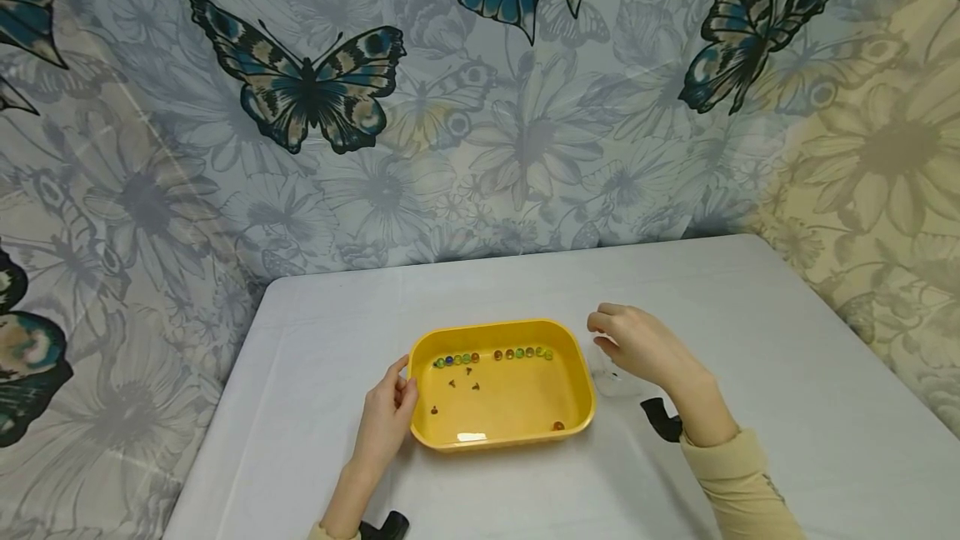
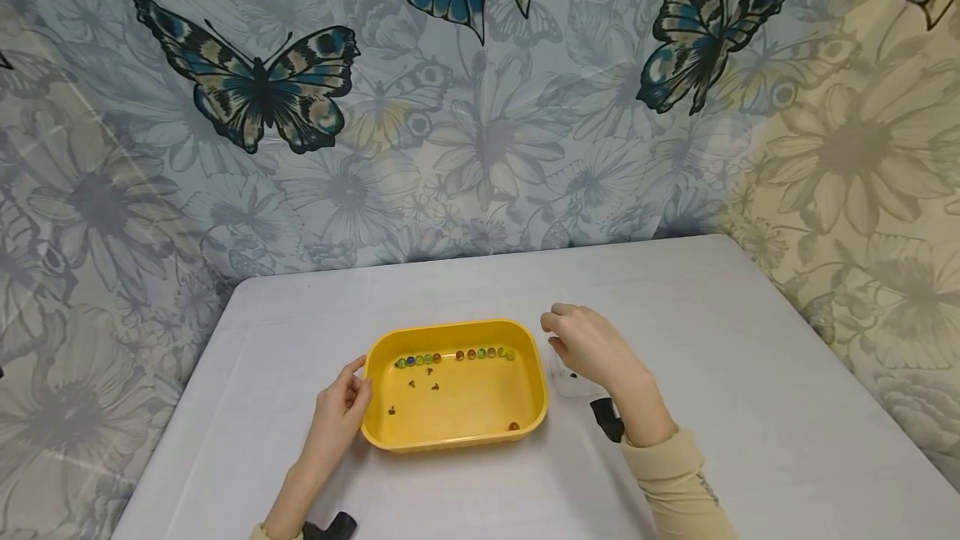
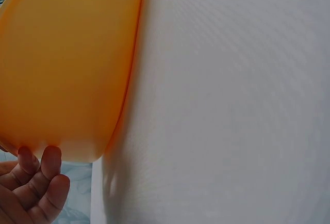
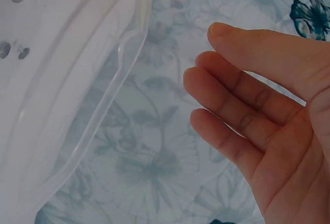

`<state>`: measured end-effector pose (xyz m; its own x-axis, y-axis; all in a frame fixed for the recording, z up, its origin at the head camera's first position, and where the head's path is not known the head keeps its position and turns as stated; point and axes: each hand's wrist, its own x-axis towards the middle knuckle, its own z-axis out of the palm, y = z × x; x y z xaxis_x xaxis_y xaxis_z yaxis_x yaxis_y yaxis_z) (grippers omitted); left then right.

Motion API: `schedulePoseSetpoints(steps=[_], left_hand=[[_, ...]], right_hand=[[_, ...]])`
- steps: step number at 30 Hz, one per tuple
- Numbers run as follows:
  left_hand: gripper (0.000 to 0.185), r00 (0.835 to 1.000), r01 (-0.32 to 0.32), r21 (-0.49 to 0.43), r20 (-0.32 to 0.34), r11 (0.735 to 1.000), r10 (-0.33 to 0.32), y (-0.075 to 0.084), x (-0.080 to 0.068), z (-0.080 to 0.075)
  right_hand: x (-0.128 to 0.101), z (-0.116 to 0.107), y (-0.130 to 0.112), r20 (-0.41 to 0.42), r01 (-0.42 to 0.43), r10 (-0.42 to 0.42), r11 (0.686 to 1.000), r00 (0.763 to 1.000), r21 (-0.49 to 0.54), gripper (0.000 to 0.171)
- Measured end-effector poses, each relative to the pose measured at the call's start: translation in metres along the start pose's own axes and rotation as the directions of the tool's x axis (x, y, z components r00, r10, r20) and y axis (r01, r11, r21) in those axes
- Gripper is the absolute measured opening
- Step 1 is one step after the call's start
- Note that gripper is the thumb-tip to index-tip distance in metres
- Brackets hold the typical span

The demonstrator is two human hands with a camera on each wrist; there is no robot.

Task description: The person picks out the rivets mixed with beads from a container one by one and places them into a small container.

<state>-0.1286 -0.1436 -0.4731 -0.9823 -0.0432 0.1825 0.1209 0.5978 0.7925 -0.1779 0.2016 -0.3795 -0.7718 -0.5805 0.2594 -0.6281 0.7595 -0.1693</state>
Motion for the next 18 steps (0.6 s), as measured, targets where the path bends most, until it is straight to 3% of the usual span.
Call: schedulePoseSetpoints(steps=[18], left_hand=[[0.039, 1.0, -0.007, -0.001, -0.002, 1.0, 0.007, -0.003, 0.001, 0.001]], right_hand=[[0.017, 0.001, -0.012, 0.027, 0.062, -0.061, 0.998, 0.998, -0.006, 0.016]])
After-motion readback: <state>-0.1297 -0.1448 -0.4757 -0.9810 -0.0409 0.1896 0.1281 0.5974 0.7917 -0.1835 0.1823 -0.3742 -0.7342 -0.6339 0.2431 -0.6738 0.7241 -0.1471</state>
